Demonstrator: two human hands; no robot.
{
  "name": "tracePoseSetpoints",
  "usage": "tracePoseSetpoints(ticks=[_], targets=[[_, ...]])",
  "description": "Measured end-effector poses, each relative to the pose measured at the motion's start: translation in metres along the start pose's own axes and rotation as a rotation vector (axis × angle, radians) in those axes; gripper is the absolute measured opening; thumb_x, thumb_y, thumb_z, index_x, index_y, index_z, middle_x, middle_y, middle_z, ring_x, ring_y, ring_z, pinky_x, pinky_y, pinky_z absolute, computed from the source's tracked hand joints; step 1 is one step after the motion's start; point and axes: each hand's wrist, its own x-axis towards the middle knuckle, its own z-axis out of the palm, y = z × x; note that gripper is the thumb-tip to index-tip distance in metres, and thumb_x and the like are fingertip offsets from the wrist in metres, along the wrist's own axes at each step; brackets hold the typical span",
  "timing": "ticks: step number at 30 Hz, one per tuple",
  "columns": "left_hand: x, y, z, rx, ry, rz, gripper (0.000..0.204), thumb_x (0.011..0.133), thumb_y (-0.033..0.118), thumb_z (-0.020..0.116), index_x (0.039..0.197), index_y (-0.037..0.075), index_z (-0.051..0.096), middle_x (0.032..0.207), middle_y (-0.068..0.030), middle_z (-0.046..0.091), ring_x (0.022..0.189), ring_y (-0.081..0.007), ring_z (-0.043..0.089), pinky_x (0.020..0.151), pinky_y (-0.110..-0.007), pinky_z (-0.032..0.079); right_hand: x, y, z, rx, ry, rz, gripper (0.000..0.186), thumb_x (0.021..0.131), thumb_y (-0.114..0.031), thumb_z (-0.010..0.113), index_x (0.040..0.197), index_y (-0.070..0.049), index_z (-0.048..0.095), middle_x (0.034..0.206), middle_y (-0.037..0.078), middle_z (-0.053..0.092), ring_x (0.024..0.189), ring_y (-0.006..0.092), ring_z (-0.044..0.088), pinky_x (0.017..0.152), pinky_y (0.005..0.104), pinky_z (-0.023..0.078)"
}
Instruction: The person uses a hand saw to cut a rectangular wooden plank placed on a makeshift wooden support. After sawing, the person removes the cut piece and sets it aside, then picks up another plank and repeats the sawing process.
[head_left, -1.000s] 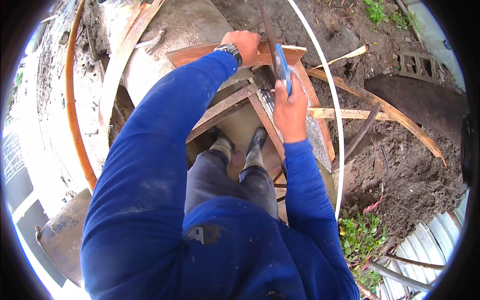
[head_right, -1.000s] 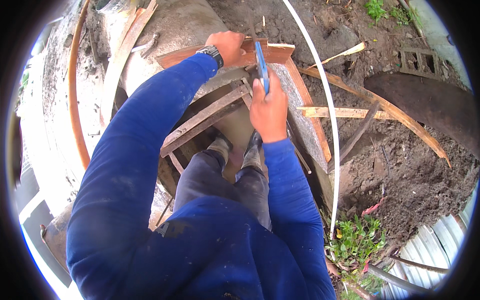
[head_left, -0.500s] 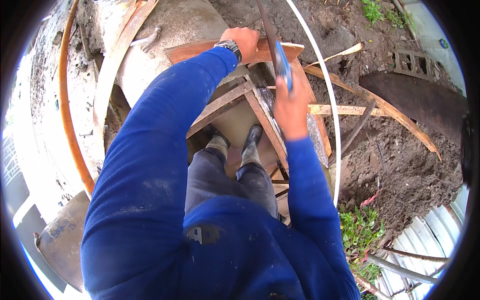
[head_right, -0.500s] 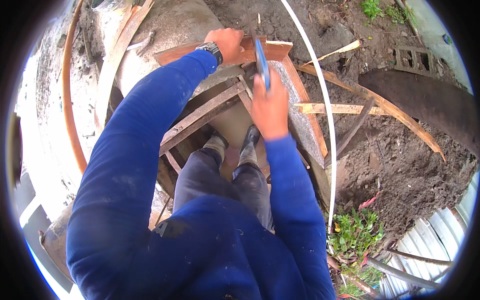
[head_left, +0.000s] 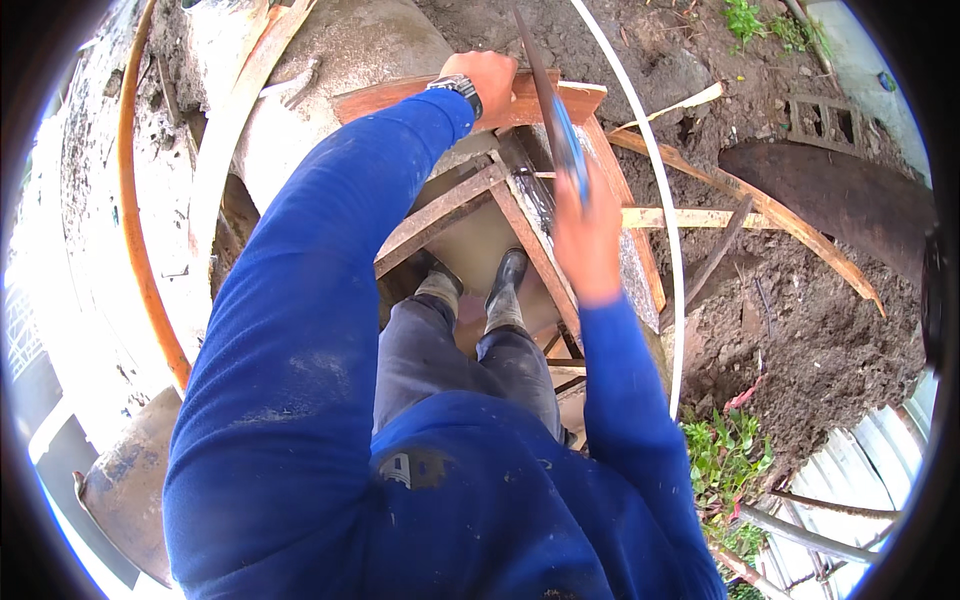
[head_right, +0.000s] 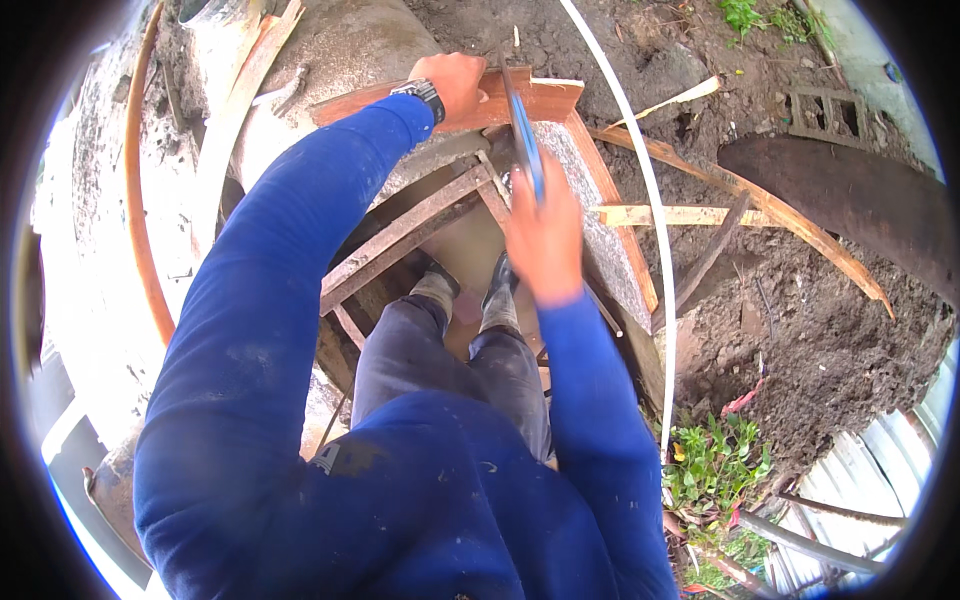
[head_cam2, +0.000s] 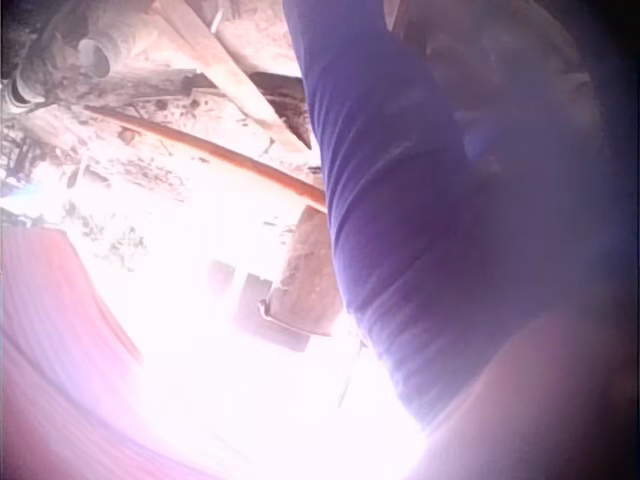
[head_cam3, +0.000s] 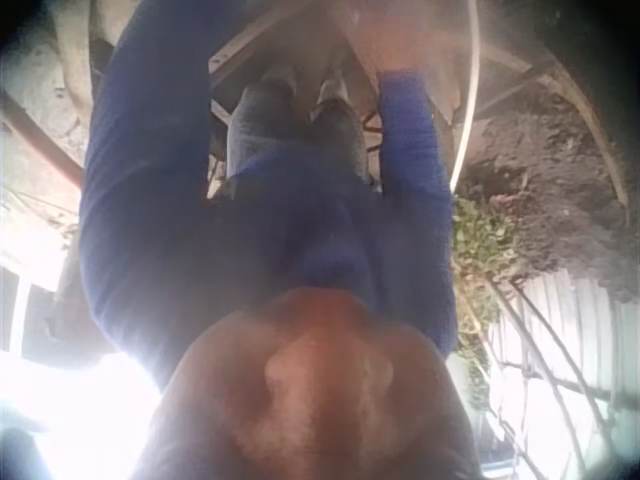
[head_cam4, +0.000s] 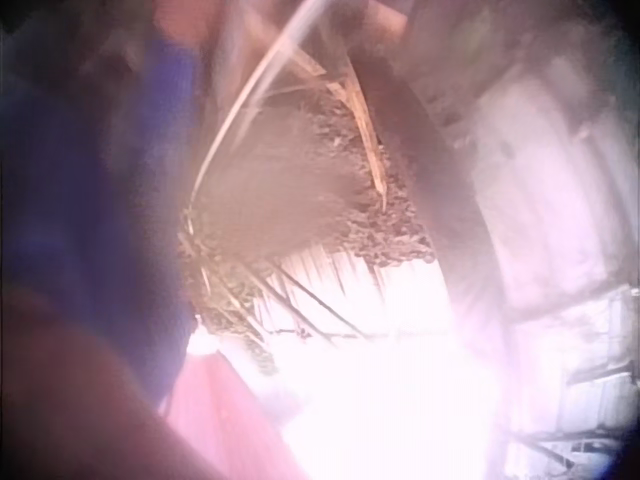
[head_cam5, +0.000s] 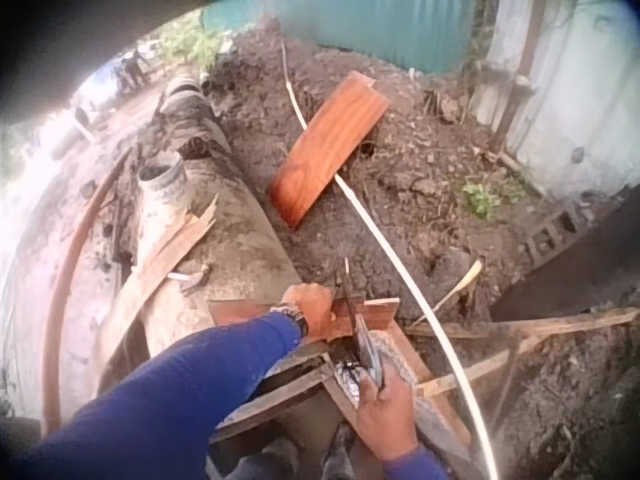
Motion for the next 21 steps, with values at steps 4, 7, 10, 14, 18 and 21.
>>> tracePoseSetpoints(ticks=[4,7,10,14,18,21], targets=[[0.009,0.009,-0.005,-0.007,0.000,0.027,0.040,0.095,0.038,0.078,0.121,0.007,0.074,0.117,-0.0197,0.079,0.113,-0.0386,0.077,0.096,-0.052,0.062,0.065,0.012,0.023,-0.100,0.091,-0.135,0.021,0.107,-0.019,0.063,0.115,0.000,0.063,0.085,0.025,0.065,0.079,0.0480,0.063,0.074,0.0519,0.051],[0.009,-0.011,-0.004,0.009,-0.017,-0.007,0.041,0.096,0.038,0.078,0.122,0.008,0.074,0.119,-0.0195,0.079,0.115,-0.0382,0.076,0.097,-0.051,0.062,-0.006,0.006,0.002,-0.003,0.003,0.028,0.031,0.107,-0.019,0.062,0.129,0.002,0.064,0.088,0.022,0.069,0.080,0.0432,0.067,0.074,0.0495,0.053],[0.020,-0.013,0.000,0.010,-0.017,0.004,0.041,0.096,0.039,0.078,0.123,0.008,0.074,0.122,-0.0194,0.079,0.116,-0.0379,0.076,0.097,-0.051,0.062,-0.101,-0.024,-0.056,-0.043,-0.040,0.107,0.047,0.110,-0.021,0.060,0.149,0.004,0.058,0.104,0.017,0.076,0.088,0.0175,0.069,0.080,0.0367,0.057],[0.012,-0.009,-0.004,0.006,-0.023,-0.019,0.040,0.096,0.039,0.078,0.122,0.008,0.074,0.120,-0.0193,0.079,0.115,-0.0380,0.076,0.097,-0.050,0.062,-0.080,-0.027,-0.046,-0.028,-0.044,0.078,0.044,0.110,-0.021,0.061,0.146,0.005,0.060,0.107,0.021,0.076,0.092,0.0268,0.075,0.082,0.0382,0.057],[0.014,0.006,-0.002,-0.022,0.021,0.015,0.040,0.096,0.039,0.078,0.122,0.008,0.074,0.118,-0.0192,0.079,0.114,-0.0379,0.077,0.096,-0.051,0.062,0.075,0.002,0.023,-0.094,0.060,-0.034,0.032,0.107,-0.019,0.062,0.130,0.003,0.065,0.097,0.026,0.071,0.090,0.0494,0.068,0.081,0.0509,0.054],[0.022,-0.001,0.000,-0.018,0.020,0.045,0.041,0.096,0.039,0.078,0.123,0.008,0.074,0.118,-0.0194,0.079,0.114,-0.0381,0.077,0.096,-0.051,0.062,0.076,0.006,0.021,-0.133,0.024,0.011,0.033,0.107,-0.019,0.062,0.131,0.003,0.064,0.102,0.027,0.073,0.092,0.0467,0.070,0.082,0.0484,0.055]])
